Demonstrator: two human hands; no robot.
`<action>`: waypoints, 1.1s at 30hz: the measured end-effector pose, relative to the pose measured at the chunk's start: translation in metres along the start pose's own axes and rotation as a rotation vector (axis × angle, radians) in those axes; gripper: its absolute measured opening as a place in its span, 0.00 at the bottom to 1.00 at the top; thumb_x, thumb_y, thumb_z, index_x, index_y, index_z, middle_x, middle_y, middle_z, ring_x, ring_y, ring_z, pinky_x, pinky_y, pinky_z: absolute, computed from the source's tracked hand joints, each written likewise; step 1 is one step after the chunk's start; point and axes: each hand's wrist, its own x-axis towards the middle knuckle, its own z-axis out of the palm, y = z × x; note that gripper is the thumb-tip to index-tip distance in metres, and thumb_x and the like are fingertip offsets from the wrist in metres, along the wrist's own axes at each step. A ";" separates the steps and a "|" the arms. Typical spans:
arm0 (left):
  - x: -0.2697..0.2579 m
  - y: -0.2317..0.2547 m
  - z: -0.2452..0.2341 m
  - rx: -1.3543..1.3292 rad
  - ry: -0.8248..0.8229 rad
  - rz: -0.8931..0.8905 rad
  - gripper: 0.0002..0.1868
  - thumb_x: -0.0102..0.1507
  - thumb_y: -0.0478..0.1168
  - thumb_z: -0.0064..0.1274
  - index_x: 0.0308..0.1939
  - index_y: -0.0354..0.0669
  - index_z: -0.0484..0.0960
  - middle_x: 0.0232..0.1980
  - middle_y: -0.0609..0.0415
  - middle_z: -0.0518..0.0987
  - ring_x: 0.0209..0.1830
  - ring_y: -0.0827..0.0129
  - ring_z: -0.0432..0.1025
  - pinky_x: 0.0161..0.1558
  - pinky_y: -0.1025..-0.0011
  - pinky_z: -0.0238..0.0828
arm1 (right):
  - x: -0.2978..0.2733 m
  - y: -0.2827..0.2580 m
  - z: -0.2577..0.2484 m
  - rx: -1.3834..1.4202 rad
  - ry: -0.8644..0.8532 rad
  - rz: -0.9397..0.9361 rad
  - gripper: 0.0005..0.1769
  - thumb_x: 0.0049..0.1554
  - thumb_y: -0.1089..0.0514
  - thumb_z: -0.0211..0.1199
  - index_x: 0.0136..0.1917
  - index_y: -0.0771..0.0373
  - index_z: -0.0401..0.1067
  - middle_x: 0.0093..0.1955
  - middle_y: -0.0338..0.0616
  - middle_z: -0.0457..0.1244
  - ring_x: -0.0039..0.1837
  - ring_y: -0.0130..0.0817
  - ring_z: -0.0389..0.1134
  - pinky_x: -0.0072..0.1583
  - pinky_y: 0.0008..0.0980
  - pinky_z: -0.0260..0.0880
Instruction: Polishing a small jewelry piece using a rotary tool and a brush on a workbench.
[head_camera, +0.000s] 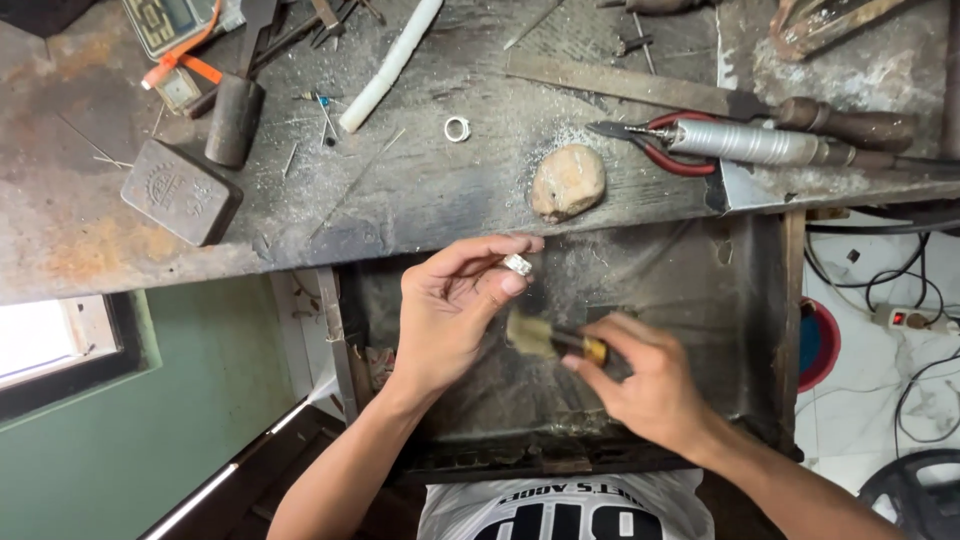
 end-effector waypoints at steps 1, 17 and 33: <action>-0.002 -0.001 -0.001 0.038 0.005 0.021 0.11 0.65 0.34 0.59 0.51 0.36 0.82 0.54 0.41 0.84 0.58 0.62 0.79 0.61 0.71 0.79 | 0.004 -0.008 -0.009 0.002 0.091 -0.017 0.15 0.50 0.62 0.74 0.50 0.68 0.77 0.46 0.47 0.69 0.43 0.36 0.71 0.45 0.28 0.76; -0.035 -0.036 0.011 -0.227 0.200 -0.200 0.05 0.67 0.33 0.49 0.47 0.38 0.73 0.72 0.33 0.70 0.64 0.50 0.75 0.62 0.53 0.78 | 0.012 -0.023 -0.020 -0.114 0.454 -0.245 0.14 0.61 0.57 0.62 0.48 0.73 0.70 0.34 0.42 0.66 0.23 0.19 0.58 0.20 0.19 0.58; -0.013 0.008 -0.006 0.521 -0.130 0.050 0.04 0.67 0.28 0.50 0.42 0.39 0.77 0.54 0.47 0.87 0.39 0.69 0.88 0.14 0.84 0.68 | 0.048 -0.035 -0.068 -0.411 0.428 -0.363 0.11 0.62 0.64 0.63 0.53 0.76 0.71 0.34 0.45 0.65 0.28 0.23 0.59 0.25 0.19 0.61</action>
